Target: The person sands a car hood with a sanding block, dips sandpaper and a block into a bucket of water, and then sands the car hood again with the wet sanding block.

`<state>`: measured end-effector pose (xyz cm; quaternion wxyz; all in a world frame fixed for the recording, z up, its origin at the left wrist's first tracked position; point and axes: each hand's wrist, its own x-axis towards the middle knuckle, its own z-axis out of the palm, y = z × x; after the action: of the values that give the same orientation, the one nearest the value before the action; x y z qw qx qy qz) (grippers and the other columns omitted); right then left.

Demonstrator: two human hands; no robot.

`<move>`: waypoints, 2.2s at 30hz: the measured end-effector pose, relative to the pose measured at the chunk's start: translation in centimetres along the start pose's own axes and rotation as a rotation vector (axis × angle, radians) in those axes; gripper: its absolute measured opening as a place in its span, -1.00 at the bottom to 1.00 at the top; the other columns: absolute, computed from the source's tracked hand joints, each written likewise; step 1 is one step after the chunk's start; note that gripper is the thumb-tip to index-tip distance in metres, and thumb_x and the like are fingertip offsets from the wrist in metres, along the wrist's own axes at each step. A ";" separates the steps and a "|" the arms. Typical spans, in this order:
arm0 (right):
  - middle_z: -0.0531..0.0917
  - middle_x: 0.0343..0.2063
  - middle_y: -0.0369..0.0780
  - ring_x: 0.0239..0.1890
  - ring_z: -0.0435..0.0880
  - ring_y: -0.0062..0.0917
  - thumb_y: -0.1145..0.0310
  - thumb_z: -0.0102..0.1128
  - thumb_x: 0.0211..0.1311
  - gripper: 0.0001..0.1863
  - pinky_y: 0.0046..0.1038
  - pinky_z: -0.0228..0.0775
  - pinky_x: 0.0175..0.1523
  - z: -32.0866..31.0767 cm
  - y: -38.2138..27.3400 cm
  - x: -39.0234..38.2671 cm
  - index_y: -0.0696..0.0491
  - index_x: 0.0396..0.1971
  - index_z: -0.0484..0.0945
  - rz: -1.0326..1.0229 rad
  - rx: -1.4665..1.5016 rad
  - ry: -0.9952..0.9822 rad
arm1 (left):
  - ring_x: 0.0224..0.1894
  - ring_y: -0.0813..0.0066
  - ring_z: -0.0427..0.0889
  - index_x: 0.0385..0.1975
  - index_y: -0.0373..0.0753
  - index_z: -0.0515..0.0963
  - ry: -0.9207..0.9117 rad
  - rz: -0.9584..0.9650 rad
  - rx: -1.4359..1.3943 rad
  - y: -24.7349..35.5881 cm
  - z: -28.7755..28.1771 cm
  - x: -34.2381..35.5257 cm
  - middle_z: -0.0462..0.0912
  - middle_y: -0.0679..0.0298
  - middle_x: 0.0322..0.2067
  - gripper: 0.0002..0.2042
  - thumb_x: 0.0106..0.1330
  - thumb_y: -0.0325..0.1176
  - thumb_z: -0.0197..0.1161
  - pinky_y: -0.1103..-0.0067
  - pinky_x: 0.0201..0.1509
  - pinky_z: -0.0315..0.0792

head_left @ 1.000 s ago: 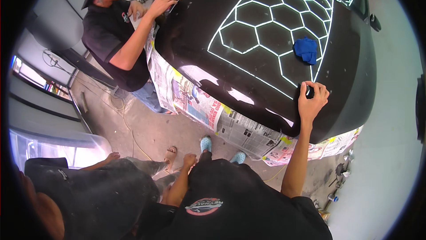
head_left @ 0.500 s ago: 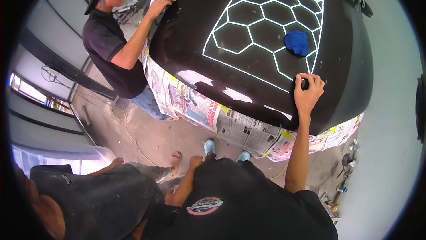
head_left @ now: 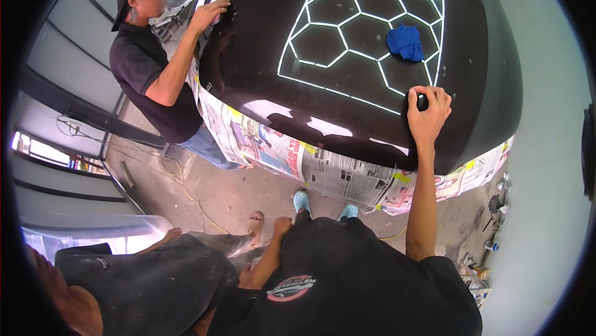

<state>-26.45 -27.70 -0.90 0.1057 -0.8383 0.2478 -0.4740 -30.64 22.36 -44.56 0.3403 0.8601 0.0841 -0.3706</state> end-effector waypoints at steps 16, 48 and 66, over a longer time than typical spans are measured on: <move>0.57 -0.22 -0.39 0.03 0.49 -0.38 0.27 0.43 0.18 -0.91 -0.24 0.25 0.14 0.0 -0.6 0.3 -0.09 -0.35 0.73 -0.006 0.008 -0.001 | -0.01 -0.10 0.73 -0.24 -0.39 0.74 -0.342 0.185 0.450 1.0 -0.4 2.6 0.74 -0.19 -0.17 -0.50 0.29 0.04 0.22 0.22 0.13 0.55; 0.59 -0.23 -0.35 0.02 0.48 -0.36 0.23 0.43 0.16 -0.92 -0.23 0.24 0.16 0.5 0.7 0.2 -0.13 -0.40 0.74 0.009 0.001 0.004 | -0.72 0.42 0.55 -0.40 -0.39 0.60 -0.299 2.528 0.005 41.5 -31.6 -46.4 0.59 0.26 -0.58 -0.74 0.37 -0.31 0.08 0.58 -0.68 0.43; 0.59 -0.23 -0.35 0.02 0.48 -0.35 0.24 0.43 0.17 -0.92 -0.23 0.25 0.14 0.4 0.5 0.3 -0.12 -0.40 0.73 0.010 -0.032 -0.011 | -0.78 0.47 0.56 0.37 -0.23 0.09 -0.035 2.556 -0.072 40.0 -33.0 -45.7 0.61 0.32 -0.59 -0.33 0.27 -0.63 0.21 0.62 -0.78 0.54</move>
<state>-26.13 -28.31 -1.14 0.0959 -0.8414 0.2588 -0.4647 -28.10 18.47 24.43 0.4769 0.3140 -0.7937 0.2100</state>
